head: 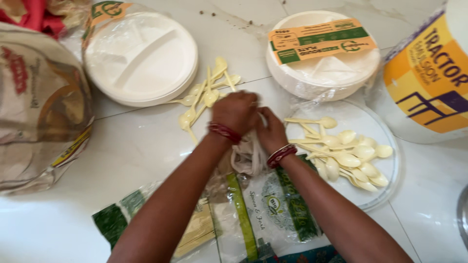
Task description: The person sits on the floor and wipes individual plastic spoons with a cloth, then places them on a plate. They handle multiple spoons one by one, using the cloth to clean each spoon before stacking them.
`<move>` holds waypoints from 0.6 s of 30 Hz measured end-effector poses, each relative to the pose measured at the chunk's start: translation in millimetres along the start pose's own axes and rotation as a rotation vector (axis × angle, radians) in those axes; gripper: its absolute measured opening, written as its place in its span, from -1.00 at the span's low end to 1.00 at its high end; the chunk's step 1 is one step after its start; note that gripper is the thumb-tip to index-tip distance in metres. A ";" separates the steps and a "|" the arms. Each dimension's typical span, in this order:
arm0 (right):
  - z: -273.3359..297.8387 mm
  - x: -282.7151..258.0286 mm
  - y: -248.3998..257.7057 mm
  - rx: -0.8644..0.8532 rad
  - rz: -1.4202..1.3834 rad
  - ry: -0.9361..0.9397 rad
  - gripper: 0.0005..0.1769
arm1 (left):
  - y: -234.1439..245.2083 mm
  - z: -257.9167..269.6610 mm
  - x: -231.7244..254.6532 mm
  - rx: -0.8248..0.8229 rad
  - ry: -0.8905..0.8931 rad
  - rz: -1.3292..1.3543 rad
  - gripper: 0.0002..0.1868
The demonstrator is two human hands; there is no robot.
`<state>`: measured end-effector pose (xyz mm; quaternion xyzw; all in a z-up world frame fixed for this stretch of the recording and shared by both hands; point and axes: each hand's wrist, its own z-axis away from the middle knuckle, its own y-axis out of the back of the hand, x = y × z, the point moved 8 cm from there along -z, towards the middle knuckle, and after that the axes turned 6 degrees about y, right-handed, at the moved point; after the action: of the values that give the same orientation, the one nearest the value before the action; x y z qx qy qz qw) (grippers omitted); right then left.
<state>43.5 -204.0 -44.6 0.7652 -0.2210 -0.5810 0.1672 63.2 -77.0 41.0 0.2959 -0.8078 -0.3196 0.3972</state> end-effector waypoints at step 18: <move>-6.0 9.2 -37.9 -0.160 0.086 -0.285 -0.54 | 28.9 103.9 -176.1 -0.588 1.074 -0.329 -0.71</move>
<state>56.9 -176.8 -70.0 0.6490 -0.2283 -0.6918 0.2193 60.1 99.1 -66.8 0.4139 -0.3182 -0.3918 0.7576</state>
